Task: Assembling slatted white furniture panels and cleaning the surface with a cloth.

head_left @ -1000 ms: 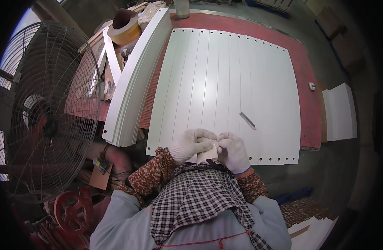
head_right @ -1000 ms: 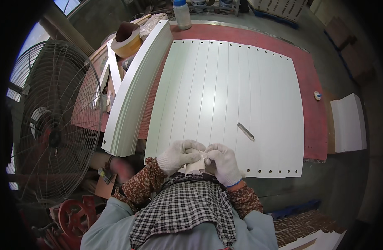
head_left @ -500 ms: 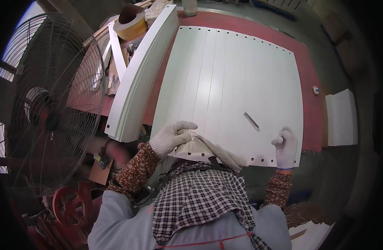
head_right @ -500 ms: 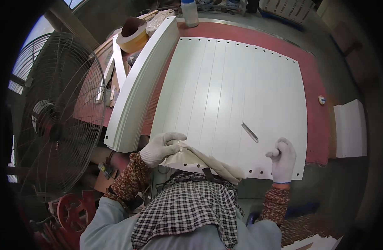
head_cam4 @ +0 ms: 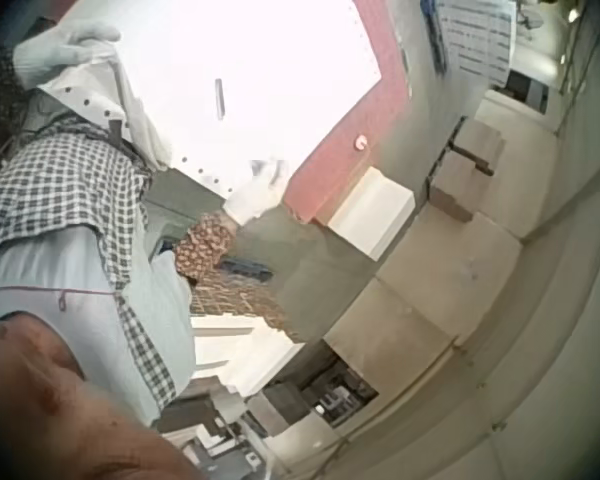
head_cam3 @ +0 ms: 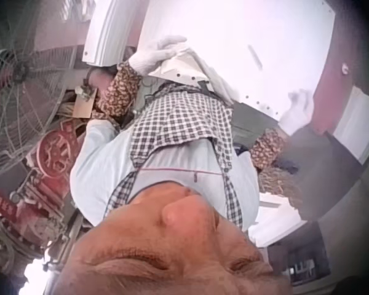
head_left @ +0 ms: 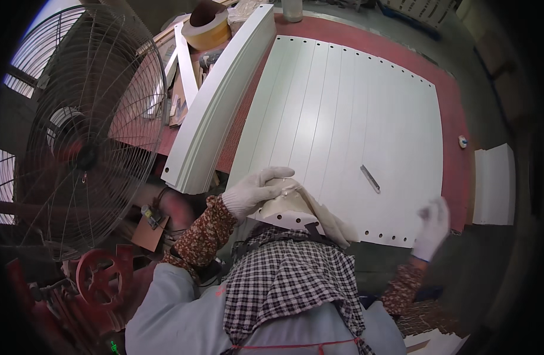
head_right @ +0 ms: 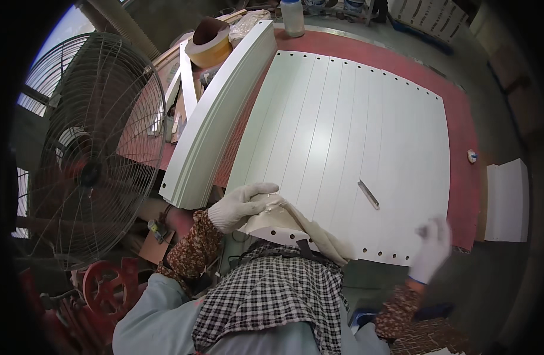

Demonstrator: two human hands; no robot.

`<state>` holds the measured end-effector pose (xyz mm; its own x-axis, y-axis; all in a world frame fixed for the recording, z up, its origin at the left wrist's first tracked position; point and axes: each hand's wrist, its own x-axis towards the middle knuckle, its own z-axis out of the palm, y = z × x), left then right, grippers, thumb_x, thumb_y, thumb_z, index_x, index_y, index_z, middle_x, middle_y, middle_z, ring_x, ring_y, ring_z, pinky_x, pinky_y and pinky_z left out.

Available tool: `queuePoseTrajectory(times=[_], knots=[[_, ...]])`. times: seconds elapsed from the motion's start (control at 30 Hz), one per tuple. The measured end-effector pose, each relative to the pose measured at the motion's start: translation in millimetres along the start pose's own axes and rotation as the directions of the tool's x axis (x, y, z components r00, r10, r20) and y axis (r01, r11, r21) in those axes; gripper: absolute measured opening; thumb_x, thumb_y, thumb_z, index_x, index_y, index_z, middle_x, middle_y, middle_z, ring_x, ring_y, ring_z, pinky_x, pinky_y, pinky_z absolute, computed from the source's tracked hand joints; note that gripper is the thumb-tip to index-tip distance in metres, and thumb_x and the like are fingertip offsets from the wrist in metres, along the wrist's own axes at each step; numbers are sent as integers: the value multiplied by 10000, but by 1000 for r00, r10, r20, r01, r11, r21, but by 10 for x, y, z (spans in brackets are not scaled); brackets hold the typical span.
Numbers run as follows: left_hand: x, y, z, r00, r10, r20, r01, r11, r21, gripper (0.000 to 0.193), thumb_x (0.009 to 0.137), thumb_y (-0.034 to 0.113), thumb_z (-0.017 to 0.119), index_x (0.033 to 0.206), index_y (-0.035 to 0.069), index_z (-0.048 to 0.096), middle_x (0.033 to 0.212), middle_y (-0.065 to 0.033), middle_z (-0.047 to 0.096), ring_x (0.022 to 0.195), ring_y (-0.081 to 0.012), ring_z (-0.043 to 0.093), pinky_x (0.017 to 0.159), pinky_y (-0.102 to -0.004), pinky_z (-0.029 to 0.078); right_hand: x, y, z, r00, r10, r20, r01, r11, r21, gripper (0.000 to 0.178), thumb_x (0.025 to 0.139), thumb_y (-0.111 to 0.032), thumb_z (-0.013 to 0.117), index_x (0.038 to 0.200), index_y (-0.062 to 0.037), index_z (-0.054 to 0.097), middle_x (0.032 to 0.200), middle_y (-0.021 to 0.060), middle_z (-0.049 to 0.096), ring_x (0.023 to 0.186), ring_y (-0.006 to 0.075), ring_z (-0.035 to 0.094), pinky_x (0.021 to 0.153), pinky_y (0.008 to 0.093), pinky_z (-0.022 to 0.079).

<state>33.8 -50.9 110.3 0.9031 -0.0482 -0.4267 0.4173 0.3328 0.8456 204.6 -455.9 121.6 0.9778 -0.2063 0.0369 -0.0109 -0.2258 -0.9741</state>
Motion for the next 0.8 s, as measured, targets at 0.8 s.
queuePoseTrajectory(times=[0.8], knots=[[55,20,30,984,-34,175,36,999,-9,717,935,22,602,1548,-31,235,1413,-245,502,1264,-252,555,1063,-340,479,-1062,-291,1884,237,-537,809,672,692,263,162,843,-110,695,1005,-110,689,870,85,692,759,285,687,627,372,557]])
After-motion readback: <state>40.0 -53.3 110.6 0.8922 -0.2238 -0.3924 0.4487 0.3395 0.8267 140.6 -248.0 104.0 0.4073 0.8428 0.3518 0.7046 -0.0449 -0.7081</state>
